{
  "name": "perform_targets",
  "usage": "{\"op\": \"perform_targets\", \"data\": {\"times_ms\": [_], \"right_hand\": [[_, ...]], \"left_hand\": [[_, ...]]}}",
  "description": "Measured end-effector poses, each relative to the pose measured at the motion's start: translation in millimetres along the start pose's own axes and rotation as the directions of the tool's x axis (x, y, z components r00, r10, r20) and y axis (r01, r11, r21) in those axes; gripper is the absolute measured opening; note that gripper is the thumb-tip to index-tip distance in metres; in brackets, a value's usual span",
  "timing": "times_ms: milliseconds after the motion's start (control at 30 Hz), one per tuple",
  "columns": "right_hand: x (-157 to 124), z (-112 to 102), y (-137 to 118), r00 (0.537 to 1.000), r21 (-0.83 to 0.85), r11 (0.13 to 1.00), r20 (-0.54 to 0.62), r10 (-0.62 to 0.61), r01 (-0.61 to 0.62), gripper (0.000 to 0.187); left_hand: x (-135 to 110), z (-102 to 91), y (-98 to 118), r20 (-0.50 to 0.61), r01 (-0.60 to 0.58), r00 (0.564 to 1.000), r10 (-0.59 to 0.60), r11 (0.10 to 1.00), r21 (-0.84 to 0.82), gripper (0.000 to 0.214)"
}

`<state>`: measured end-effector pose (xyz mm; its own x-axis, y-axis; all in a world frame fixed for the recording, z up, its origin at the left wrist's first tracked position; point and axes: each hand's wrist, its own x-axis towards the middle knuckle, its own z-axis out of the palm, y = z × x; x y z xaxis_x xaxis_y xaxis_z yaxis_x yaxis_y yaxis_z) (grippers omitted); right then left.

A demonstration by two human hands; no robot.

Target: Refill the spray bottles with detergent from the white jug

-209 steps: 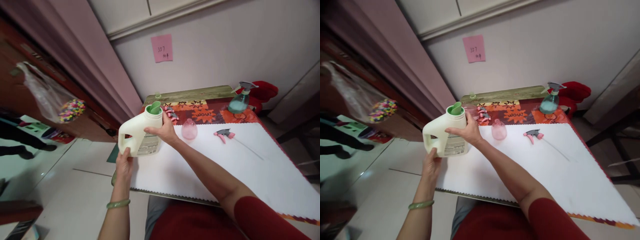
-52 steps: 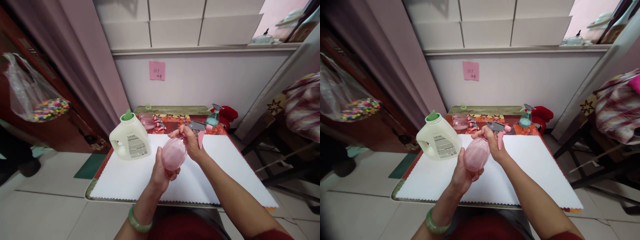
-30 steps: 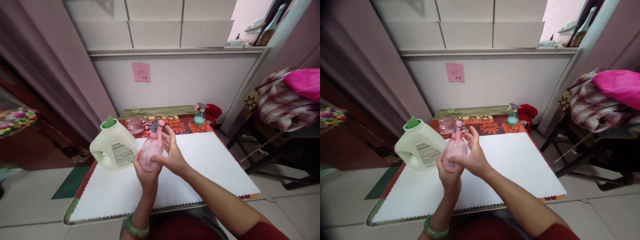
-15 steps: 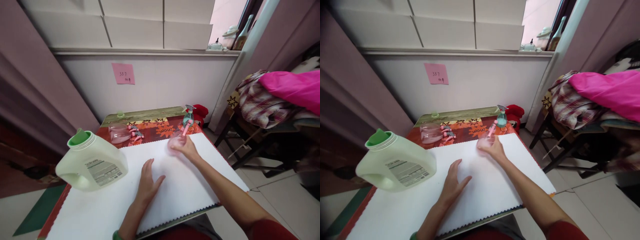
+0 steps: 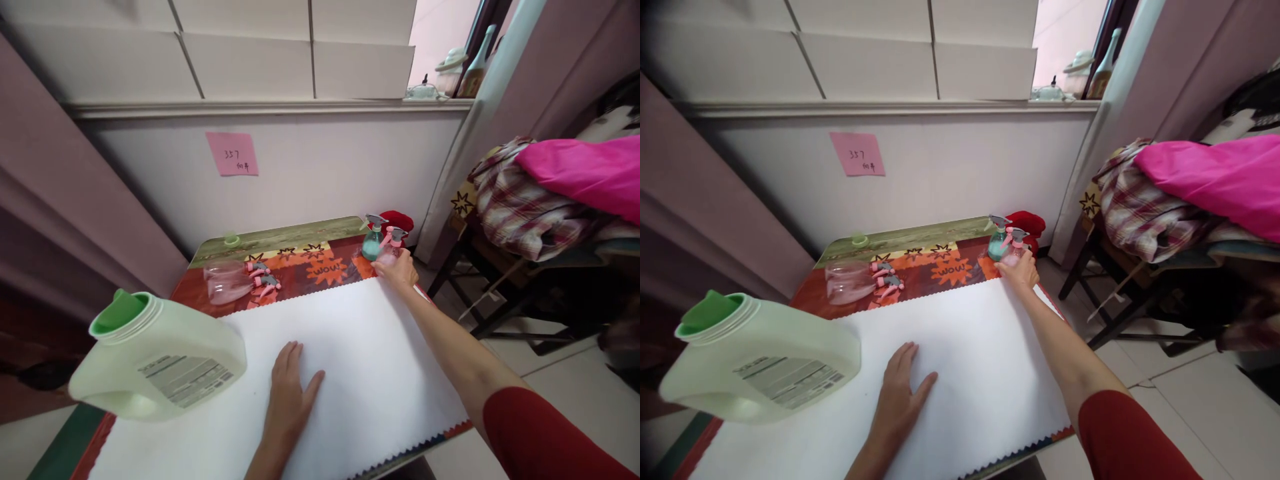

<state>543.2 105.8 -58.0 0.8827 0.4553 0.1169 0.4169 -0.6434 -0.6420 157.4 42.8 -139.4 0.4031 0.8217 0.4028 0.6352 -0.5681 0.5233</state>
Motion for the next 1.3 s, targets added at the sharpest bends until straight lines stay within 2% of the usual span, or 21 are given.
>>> {"op": "perform_targets", "data": {"times_ms": [200,267,333,367,433,500,600,667,733,833,967,1100,1200,1300], "right_hand": [[-3,5,15,0.997,0.028,0.997,0.039,-0.073,0.072,0.123],[-14,4,23,0.989,0.118,0.982,-0.036,-0.146,0.150,0.126],[-33,3,28,0.954,0.249,0.934,-0.220,-0.202,0.255,0.114],[-46,2,28,0.925,0.314,0.893,-0.305,-0.227,0.323,0.101],[-76,0,22,0.867,0.401,0.780,-0.347,-0.357,0.481,0.075],[-105,-1,6,0.802,0.454,0.663,-0.288,-0.523,0.595,0.059],[-138,10,-31,0.693,0.516,0.554,-0.113,-0.712,0.654,0.042],[-150,28,-62,0.613,0.504,0.549,0.047,-0.788,0.667,0.033],[-157,52,-96,0.541,0.435,0.585,0.235,-0.808,0.685,0.031],[-163,92,-146,0.474,0.390,0.577,0.334,-0.815,0.718,0.029],[-173,138,-197,0.418,0.314,0.569,0.435,-0.797,0.760,0.035],[-184,167,-221,0.409,0.210,0.577,0.521,-0.749,0.789,0.041],[-190,173,-225,0.416,0.144,0.569,0.545,-0.728,0.809,0.040],[-192,161,-224,0.385,0.117,0.522,0.543,-0.746,0.845,0.034]], "left_hand": [[-2,-2.4,7,0.014,0.030,0.999,-0.030,1.000,0.006,0.051],[-5,-4.3,12,0.031,0.051,0.998,-0.051,0.999,-0.002,0.050],[-7,-6.1,16,0.054,0.069,0.996,-0.068,0.998,-0.012,0.050],[-8,-6.9,18,0.066,0.076,0.995,-0.075,0.997,-0.014,0.051],[-10,-8.3,21,0.084,0.084,0.993,-0.082,0.996,-0.014,0.053],[-11,-9.5,23,0.094,0.086,0.992,-0.084,0.996,-0.012,0.054],[-12,-10.7,24,0.105,0.084,0.991,-0.082,0.996,-0.015,0.055],[-13,-10.9,25,0.111,0.086,0.990,-0.083,0.996,-0.024,0.057],[-13,-10.8,25,0.112,0.093,0.990,-0.088,0.995,-0.040,0.059],[-13,-10.8,26,0.122,0.108,0.987,-0.100,0.993,-0.055,0.060],[-15,-10.5,26,0.125,0.110,0.987,-0.101,0.992,-0.068,0.059],[-17,-7.8,24,0.101,0.109,0.990,-0.098,0.988,-0.107,0.059],[-17,-5.8,23,0.111,0.111,0.989,-0.098,0.986,-0.123,0.060],[-18,-4.8,23,0.101,0.121,0.989,-0.108,0.983,-0.139,0.060]]}}
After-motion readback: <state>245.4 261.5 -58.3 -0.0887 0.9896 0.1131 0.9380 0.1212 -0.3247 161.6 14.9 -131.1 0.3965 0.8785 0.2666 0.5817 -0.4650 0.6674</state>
